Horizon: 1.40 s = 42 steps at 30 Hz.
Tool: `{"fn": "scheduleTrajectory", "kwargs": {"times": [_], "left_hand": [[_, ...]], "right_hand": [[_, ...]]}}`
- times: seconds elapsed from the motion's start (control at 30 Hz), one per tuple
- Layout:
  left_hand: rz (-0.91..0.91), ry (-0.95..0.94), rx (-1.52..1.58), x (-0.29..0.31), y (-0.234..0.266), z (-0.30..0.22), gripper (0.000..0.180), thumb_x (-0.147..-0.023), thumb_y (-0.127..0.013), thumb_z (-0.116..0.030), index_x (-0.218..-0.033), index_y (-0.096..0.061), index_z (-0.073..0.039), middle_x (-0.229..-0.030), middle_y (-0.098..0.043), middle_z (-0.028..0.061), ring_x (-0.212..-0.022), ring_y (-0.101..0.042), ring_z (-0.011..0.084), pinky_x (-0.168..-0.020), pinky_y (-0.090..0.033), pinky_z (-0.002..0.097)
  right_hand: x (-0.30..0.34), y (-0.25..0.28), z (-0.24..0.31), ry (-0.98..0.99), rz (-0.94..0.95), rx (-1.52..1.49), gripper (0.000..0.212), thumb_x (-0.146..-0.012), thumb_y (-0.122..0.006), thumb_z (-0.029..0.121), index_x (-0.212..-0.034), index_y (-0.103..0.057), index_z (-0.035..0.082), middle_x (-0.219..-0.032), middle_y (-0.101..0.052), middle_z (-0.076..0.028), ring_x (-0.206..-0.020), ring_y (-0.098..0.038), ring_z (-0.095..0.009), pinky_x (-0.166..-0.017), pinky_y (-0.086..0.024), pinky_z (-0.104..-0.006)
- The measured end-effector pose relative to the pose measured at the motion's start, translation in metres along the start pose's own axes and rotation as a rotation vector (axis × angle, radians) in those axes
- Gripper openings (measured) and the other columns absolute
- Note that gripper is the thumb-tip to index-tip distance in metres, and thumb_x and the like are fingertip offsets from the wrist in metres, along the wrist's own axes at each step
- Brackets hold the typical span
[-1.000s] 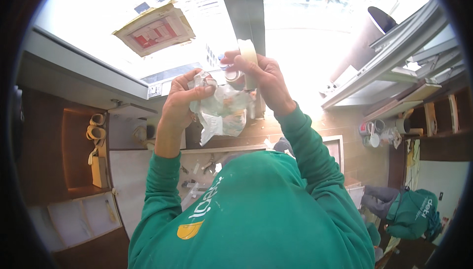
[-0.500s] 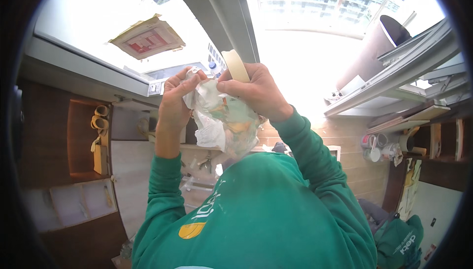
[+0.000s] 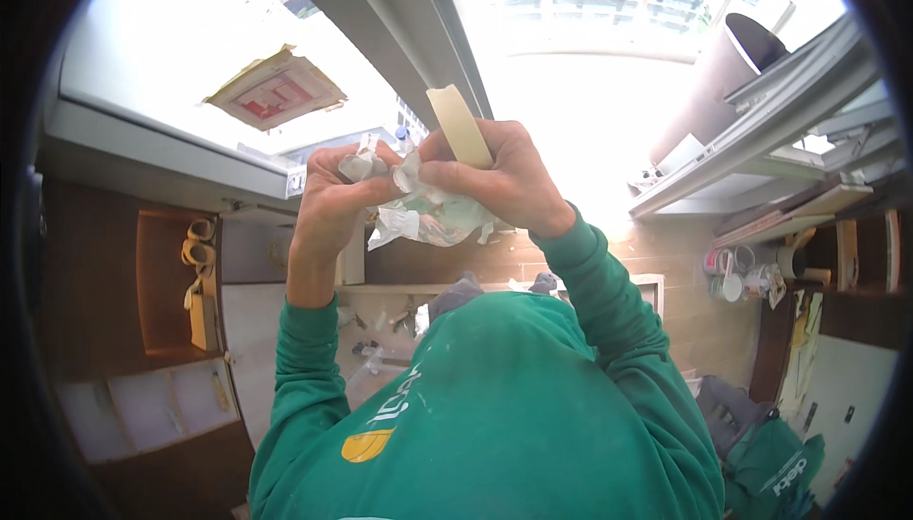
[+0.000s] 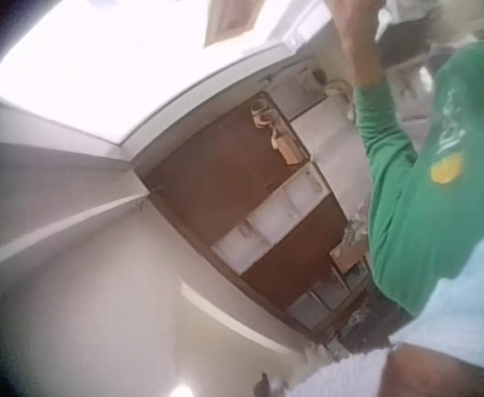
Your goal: The person uses masking tape to secure a piece of paper to a window frame. They repeatedly apply tape to the paper and press it against the glass, smoothing it down to ensure adhesion.
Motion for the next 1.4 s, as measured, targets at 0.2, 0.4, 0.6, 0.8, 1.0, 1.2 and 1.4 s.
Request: {"fn": "scheduleTrajectory", "kwargs": {"times": [0.2,0.4,0.6,0.8,1.0,1.2,1.4], "left_hand": [[0.101,-0.187,-0.245,-0.008,0.010,-0.010,0.010,-0.077,-0.074,0.000,-0.087,-0.074,-0.001,-0.075,-0.069,0.0022,-0.070,-0.060,0.0077,-0.063,-0.047,0.0218],[0.110,-0.380,-0.314,-0.009,0.035,-0.012,0.009,-0.080,-0.073,0.001,-0.089,-0.074,0.000,-0.077,-0.070,0.0024,-0.071,-0.061,0.0079,-0.064,-0.048,0.0230],[0.240,-0.192,-0.099,-0.011,0.068,0.000,0.009,-0.080,-0.076,-0.003,-0.088,-0.074,-0.001,-0.075,-0.070,0.0034,-0.070,-0.061,0.0079,-0.063,-0.049,0.0231],[0.313,-0.182,0.068,-0.014,0.081,0.017,0.008,-0.082,-0.075,-0.004,-0.089,-0.073,0.000,-0.077,-0.070,0.0041,-0.071,-0.062,0.0083,-0.064,-0.049,0.0229],[0.224,-0.095,0.217,-0.013,0.069,0.021,0.005,-0.083,-0.070,-0.001,-0.088,-0.069,0.000,-0.078,-0.068,0.0037,-0.068,-0.061,0.0084,-0.063,-0.048,0.0225],[0.138,-0.110,0.355,-0.014,0.039,0.018,0.008,-0.085,-0.072,-0.004,-0.089,-0.069,0.002,-0.078,-0.067,0.0028,-0.070,-0.060,0.0086,-0.065,-0.047,0.0229],[0.010,-0.196,0.464,-0.022,-0.019,0.015,0.008,-0.086,-0.070,-0.003,-0.092,-0.068,0.001,-0.082,-0.067,0.0038,-0.073,-0.060,0.0086,-0.067,-0.049,0.0227]], "right_hand": [[0.006,-0.016,-0.004,0.034,-0.157,0.174,0.015,-0.080,-0.074,0.008,-0.091,-0.070,-0.002,-0.078,-0.068,-0.003,-0.071,-0.061,-0.008,-0.065,-0.050,-0.0242],[0.002,-0.048,-0.022,0.106,-0.380,0.099,0.012,-0.080,-0.074,0.008,-0.088,-0.069,-0.001,-0.075,-0.067,-0.003,-0.069,-0.060,-0.008,-0.062,-0.048,-0.0233],[-0.005,-0.089,-0.029,0.104,-0.485,0.081,0.011,-0.081,-0.072,0.007,-0.088,-0.068,0.000,-0.074,-0.067,-0.004,-0.068,-0.060,-0.007,-0.061,-0.048,-0.0232],[-0.002,-0.104,-0.032,0.056,-0.567,0.134,0.012,-0.082,-0.072,0.009,-0.087,-0.068,-0.001,-0.074,-0.066,-0.003,-0.068,-0.059,-0.007,-0.061,-0.048,-0.0234],[0.000,-0.101,-0.027,0.077,-0.584,0.074,0.012,-0.081,-0.072,0.009,-0.085,-0.067,-0.002,-0.075,-0.065,-0.002,-0.067,-0.057,-0.007,-0.061,-0.047,-0.0231],[0.011,-0.079,-0.011,0.106,-0.605,0.038,0.008,-0.079,-0.069,0.004,-0.084,-0.067,-0.002,-0.075,-0.064,-0.003,-0.070,-0.057,-0.008,-0.064,-0.047,-0.0237],[0.031,-0.028,0.002,0.177,-0.567,-0.086,0.005,-0.080,-0.069,0.002,-0.084,-0.067,0.001,-0.078,-0.067,-0.005,-0.071,-0.062,-0.011,-0.069,-0.050,-0.0254]]}}
Point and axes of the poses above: each hand's wrist, its own x-axis away from the middle knuckle, its own y-axis out of the back of the hand, z = x × y, the point moved 1 cm from there along -x, towards the middle knuckle
